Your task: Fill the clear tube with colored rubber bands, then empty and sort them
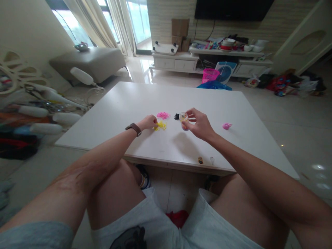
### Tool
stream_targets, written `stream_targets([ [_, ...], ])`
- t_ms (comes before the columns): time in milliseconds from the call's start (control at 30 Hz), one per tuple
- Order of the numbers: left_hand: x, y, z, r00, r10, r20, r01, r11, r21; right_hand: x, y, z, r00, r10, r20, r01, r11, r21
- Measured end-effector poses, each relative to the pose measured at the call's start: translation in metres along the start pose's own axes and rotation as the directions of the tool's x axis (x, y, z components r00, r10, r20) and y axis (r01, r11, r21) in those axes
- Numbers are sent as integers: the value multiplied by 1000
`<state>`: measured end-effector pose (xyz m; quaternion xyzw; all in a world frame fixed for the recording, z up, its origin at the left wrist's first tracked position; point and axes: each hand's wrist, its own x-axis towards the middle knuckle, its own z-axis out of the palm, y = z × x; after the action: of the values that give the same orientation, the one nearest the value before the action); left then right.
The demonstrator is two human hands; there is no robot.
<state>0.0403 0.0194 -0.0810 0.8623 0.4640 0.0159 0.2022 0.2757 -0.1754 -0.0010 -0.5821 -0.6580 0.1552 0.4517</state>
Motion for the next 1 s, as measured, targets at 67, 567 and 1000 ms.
stream_targets([
  [67, 1, 2, 1, 1000, 24, 4, -24, 999, 31, 0, 2, 0, 1000, 1, 4, -1, 1000, -8],
  [567, -9, 25, -15, 964, 243, -106, -263, 926, -270, 1, 17, 1, 982, 61, 181, 12, 926, -377],
  [1000, -17, 59, -17, 967, 245, -68, -242, 802, -546, -4, 18, 7, 941, 133, 313, 43, 866, -498],
])
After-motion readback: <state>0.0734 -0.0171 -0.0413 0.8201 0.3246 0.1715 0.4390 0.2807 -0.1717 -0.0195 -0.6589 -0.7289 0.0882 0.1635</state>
